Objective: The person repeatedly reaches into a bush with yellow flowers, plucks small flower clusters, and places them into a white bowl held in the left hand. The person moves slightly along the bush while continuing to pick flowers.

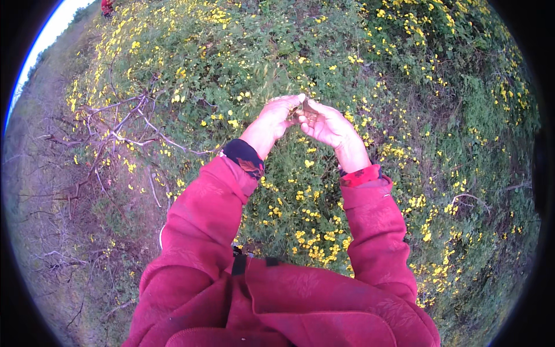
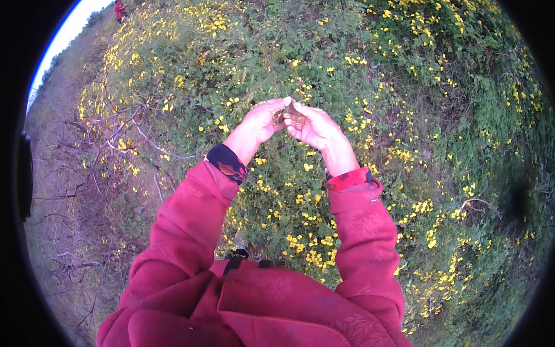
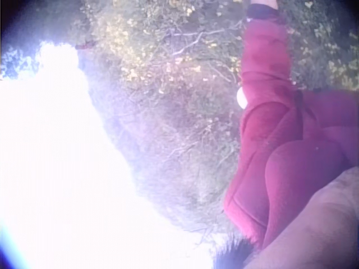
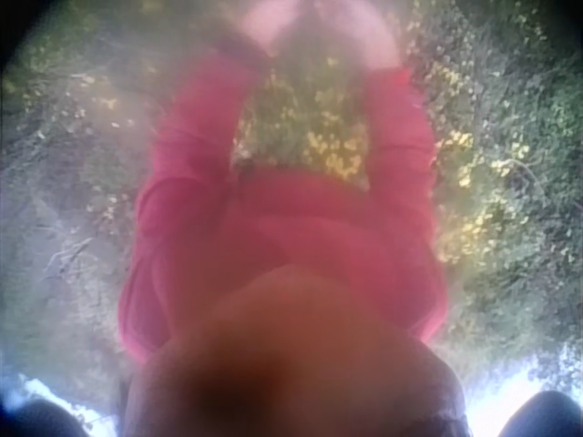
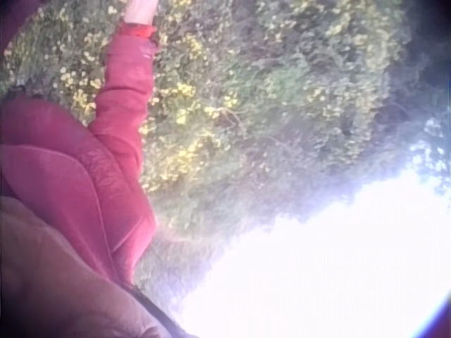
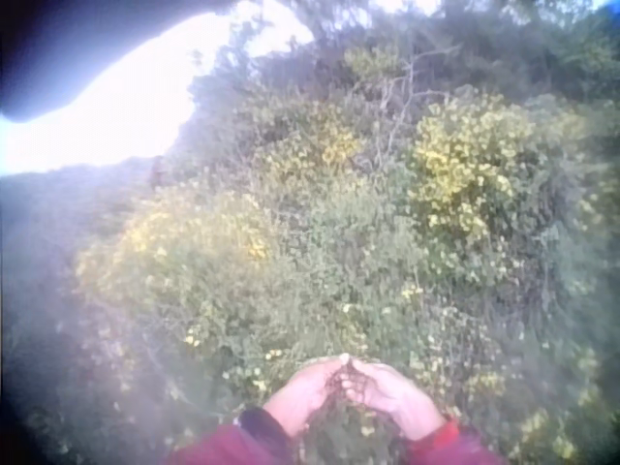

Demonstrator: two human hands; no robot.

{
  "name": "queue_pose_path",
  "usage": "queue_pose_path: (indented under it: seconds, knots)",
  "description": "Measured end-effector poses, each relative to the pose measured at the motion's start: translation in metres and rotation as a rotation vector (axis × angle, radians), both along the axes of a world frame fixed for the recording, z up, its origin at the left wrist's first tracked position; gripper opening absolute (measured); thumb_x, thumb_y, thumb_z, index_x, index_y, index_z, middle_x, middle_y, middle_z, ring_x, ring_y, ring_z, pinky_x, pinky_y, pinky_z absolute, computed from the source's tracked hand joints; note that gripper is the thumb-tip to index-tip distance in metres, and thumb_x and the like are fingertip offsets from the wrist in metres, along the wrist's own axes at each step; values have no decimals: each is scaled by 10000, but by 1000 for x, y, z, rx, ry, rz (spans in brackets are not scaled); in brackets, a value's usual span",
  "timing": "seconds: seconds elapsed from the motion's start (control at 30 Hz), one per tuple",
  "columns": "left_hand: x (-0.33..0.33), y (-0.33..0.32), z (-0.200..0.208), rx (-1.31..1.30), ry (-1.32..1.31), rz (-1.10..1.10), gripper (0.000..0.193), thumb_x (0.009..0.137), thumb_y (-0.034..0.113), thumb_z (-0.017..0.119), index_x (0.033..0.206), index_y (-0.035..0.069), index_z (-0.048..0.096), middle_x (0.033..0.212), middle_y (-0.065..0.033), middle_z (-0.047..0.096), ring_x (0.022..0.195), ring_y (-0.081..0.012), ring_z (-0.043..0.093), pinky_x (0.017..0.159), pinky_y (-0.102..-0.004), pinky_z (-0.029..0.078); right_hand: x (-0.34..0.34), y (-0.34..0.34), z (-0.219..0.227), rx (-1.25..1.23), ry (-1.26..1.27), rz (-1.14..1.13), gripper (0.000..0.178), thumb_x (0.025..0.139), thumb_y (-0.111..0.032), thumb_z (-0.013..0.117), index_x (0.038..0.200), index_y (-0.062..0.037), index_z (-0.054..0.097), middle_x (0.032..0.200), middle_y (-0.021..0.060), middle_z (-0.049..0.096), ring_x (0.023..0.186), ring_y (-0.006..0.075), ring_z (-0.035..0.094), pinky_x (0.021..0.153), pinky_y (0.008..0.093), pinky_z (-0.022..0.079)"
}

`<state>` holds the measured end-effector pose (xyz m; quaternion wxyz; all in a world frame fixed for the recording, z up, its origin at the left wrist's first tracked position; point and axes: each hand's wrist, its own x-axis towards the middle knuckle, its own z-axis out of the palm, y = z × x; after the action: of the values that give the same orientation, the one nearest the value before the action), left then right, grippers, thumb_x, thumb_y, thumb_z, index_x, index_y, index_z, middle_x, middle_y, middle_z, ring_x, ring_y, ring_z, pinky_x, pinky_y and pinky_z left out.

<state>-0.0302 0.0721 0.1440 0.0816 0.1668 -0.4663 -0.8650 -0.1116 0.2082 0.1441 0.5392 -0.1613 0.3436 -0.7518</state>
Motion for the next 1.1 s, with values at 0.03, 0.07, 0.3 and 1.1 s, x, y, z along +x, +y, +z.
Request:
queue_pose_path:
  seconds: [0.03, 0.07, 0.3, 1.1]
  knots:
    - [1, -1, -1, -2, 4, -10, 178, 842, 243, 575, 939, 97, 610, 889, -27, 600, 816, -152, 539, 740, -318, 425, 1, 2, 1, -3, -11, 15, 184, 855, -200, 556, 956, -47, 572, 870, 87, 623, 709, 164, 604, 605, 278, 512]
    - [3, -3, -1, 3, 2, -25, 174, 837, 229, 583, 943, 93, 605, 887, -29, 601, 799, -156, 547, 741, -325, 428, 3, 3, 1, 0, -8, 28, 234, 864, -255, 547, 970, -48, 566, 891, 105, 625, 728, 182, 615, 615, 279, 518]
    - [16, 8, 3, -47, 40, 62, 162, 834, 181, 588, 925, 46, 597, 860, -51, 608, 723, -132, 560, 555, -240, 470, 26, 4, 11, -13, 59, 196, 334, 875, -367, 512, 1011, -63, 525, 901, 117, 615, 677, 147, 588, 510, 226, 475]
    - [38, 35, -11, -392, 80, 368, 78, 793, 75, 610, 795, 14, 562, 675, -18, 556, 582, -84, 490, 504, -243, 408, 79, 14, -5, 87, -68, 6, 285, 918, -315, 441, 792, -60, 462, 610, 20, 435, 403, 53, 309, 317, 181, 229]
